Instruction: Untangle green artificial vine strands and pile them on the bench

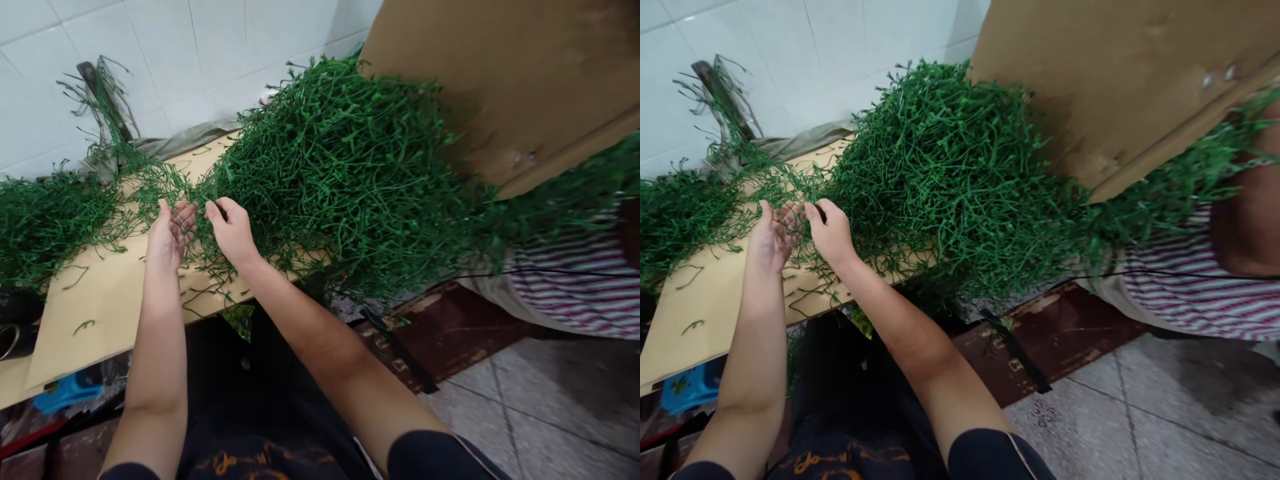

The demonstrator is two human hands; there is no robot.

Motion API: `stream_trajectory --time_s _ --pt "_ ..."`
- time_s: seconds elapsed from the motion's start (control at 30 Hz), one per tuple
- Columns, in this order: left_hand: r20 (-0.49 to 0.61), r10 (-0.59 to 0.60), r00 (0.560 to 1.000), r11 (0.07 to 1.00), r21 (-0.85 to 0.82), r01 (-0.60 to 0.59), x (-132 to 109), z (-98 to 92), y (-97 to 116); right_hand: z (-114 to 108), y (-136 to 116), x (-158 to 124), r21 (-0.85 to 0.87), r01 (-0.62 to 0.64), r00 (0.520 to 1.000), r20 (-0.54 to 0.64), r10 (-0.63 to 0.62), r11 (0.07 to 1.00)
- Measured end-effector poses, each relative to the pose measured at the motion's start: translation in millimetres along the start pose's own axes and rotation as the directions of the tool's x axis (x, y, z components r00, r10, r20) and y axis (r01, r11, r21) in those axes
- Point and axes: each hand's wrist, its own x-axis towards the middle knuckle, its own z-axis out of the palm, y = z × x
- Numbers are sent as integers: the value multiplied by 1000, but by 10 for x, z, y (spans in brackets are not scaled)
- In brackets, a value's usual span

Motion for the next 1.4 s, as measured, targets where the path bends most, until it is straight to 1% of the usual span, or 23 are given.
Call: stream_trajectory --time_s 0.07,0.13,0.2,0.27,0.33,0.37,0.43,0.47,0.53,0.57,0.6,0.63,0.67,0.73,0.77,0.83,0.93,1.03,1.07,1.1,1.17,1.27,1.4 --pt "86 35 996 996 80 -42 -61 4 -61 -9 20 25 -18 -15 1000 -14 14 1000" --pt "143 104 984 980 155 -126 -94 7 -132 -12 35 26 -55 -26 999 -25 24 998" --pt "154 184 971 955 206 -214 -99 24 -196 -5 56 16 -99 -29 999 -18 27 995" --pt "118 253 960 938 213 -273 -82 59 -247 13 80 -3 -126 -16 1000 15 18 992" --pt "65 290 955 938 177 -297 -45 96 -284 38 91 -39 -137 5 998 57 3 991" --pt "37 284 958 946 150 -286 -17 107 -296 50 86 -66 -144 16 997 75 -5 989" --pt "-52 238 970 968 89 -233 59 90 -297 61 44 -140 -164 35 997 76 -22 986" --pt "-126 202 971 979 50 -197 104 60 -282 57 8 -182 -173 47 998 60 -37 984" --pt "-304 118 945 988 -58 -142 189 -37 -222 29 -77 -254 -178 79 997 13 -78 981" --pt "-376 91 922 983 -113 -143 220 -91 -181 6 -115 -273 -173 91 996 -8 -93 981" --pt "-416 80 906 976 -152 -156 238 -137 -137 -18 -143 -278 -162 91 995 -17 -95 983" --pt "-418 83 904 971 -169 -168 240 -167 -96 -40 -157 -266 -144 74 997 -9 -76 987" --pt "-386 101 917 972 -160 -174 226 -178 -62 -58 -155 -241 -121 41 999 6 -40 992" --pt "-247 119 962 987 -78 -142 160 -138 -32 -73 -111 -169 -72 -37 998 39 40 997" --pt "-165 104 981 994 -23 -109 117 -96 -37 -69 -77 -134 -51 -62 996 54 64 997" --pt "-41 65 997 996 68 -62 32 -1 -77 -49 -7 -83 -12 -69 994 86 69 998" --pt "83 59 995 988 137 -70 -51 86 -158 -33 56 -46 51 -64 988 144 56 997" --pt "195 69 978 974 199 -108 -68 74 -201 -69 62 -9 131 -135 985 126 119 982" --pt "211 77 975 968 218 -124 -61 58 -206 -87 56 4 149 -167 982 113 151 975" --pt "204 95 974 963 229 -142 -47 42 -207 -104 51 15 157 -195 978 103 181 968" --pt "122 159 980 955 232 -184 -6 16 -203 -124 45 20 142 -224 972 98 212 964" --pt "-48 247 968 950 209 -232 65 3 -185 -123 63 -11 113 -198 975 124 184 974" --pt "-146 274 951 954 168 -249 100 14 -137 -126 83 -56 103 -169 974 167 150 980"
